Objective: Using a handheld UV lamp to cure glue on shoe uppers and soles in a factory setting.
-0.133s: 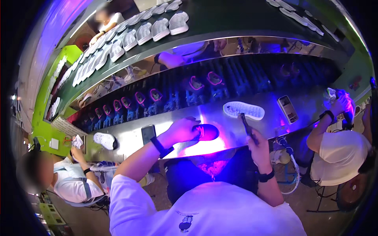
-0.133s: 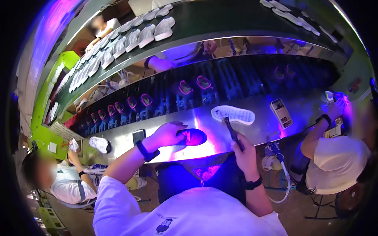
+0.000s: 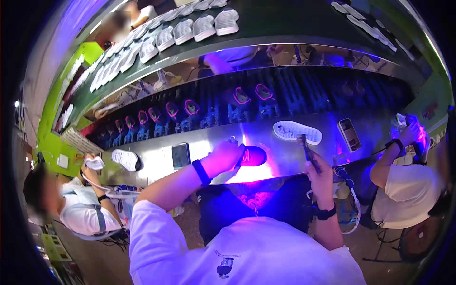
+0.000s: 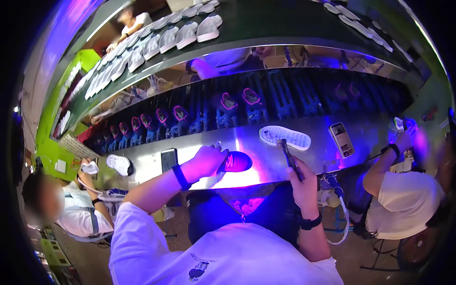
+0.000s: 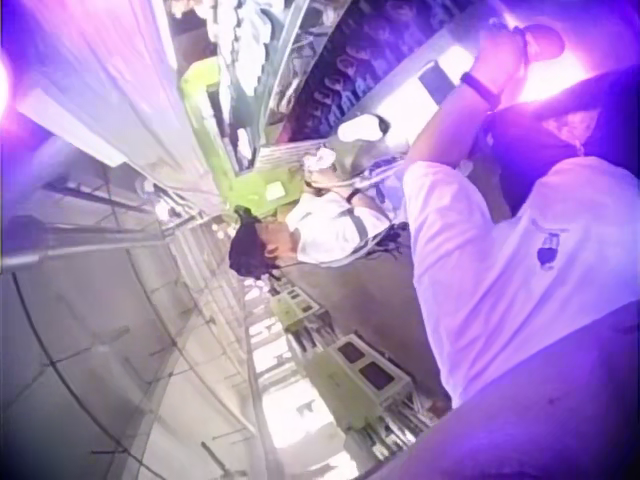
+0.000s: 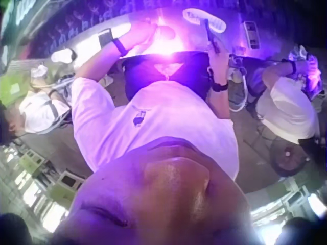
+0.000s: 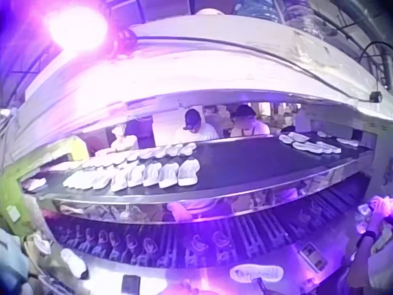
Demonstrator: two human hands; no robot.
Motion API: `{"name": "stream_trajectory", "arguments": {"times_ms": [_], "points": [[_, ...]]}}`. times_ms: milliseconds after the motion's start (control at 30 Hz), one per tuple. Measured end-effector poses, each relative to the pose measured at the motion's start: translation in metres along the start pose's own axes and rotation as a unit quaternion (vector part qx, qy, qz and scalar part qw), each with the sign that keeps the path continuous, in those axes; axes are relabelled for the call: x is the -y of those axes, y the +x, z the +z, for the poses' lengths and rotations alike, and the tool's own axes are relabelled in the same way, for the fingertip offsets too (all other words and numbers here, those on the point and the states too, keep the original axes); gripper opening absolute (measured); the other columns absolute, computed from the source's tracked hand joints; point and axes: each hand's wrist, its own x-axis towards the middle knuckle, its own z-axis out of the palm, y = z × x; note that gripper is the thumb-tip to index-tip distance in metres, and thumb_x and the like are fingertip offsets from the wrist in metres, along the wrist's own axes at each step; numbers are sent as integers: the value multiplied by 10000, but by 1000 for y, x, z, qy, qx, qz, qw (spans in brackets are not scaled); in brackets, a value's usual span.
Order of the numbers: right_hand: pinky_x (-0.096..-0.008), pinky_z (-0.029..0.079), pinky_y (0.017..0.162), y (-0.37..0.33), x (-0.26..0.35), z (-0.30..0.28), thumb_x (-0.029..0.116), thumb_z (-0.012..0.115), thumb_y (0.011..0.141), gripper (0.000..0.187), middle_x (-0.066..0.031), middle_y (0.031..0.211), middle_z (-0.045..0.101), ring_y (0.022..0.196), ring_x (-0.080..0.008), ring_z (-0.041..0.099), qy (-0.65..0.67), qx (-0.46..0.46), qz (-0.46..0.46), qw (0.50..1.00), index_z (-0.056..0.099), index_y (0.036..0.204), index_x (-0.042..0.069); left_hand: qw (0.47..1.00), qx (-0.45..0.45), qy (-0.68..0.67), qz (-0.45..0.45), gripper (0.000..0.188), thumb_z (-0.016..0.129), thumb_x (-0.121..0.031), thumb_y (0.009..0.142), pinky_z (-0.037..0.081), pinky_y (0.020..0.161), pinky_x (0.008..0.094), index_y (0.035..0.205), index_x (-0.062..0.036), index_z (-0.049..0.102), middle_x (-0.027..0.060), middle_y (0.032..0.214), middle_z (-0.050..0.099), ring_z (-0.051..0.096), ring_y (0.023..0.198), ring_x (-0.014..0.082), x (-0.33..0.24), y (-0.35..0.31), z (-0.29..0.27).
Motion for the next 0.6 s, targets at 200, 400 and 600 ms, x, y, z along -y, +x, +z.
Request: {"name": "stream_trajectory", "arguments": {"times_ms": [200, 400, 600], "points": [[-181, 376, 537, -24, 21, -18, 56, 650, 975, 411, -11, 837, 641, 642, -28, 512, 58, -22, -15, 998, 603, 1378, -10, 928, 129, -329, -120, 617, 885, -389, 718, 589, 824, 397, 1194, -54, 679, 189, 1056, 732, 740, 903, 323, 0, 2, -67], [-196, 431, 585, -33, 43, -5, 48, 675, 961, 400, -25, 860, 661, 679, -46, 551, 13, 43, -10, 999, 624, 1350, -26, 796, -329, -500, -89, 770, 871, -109, 701, 497, 1033, 453, 1387, -17, 534, 172, 1315, 635, 637, 1213, 335, -62, -34, -84], [-274, 539, 809, -30, 68, 9, -1, 729, 895, 357, -67, 953, 731, 831, -135, 668, -49, 71, -79, 993, 688, 1248, -27, 860, -400, -307, 75, 630, 835, -116, 695, 533, 1016, 511, 1288, -23, 643, 185, 1281, 657, 635, 1219, 397, -71, -43, -111]]}}
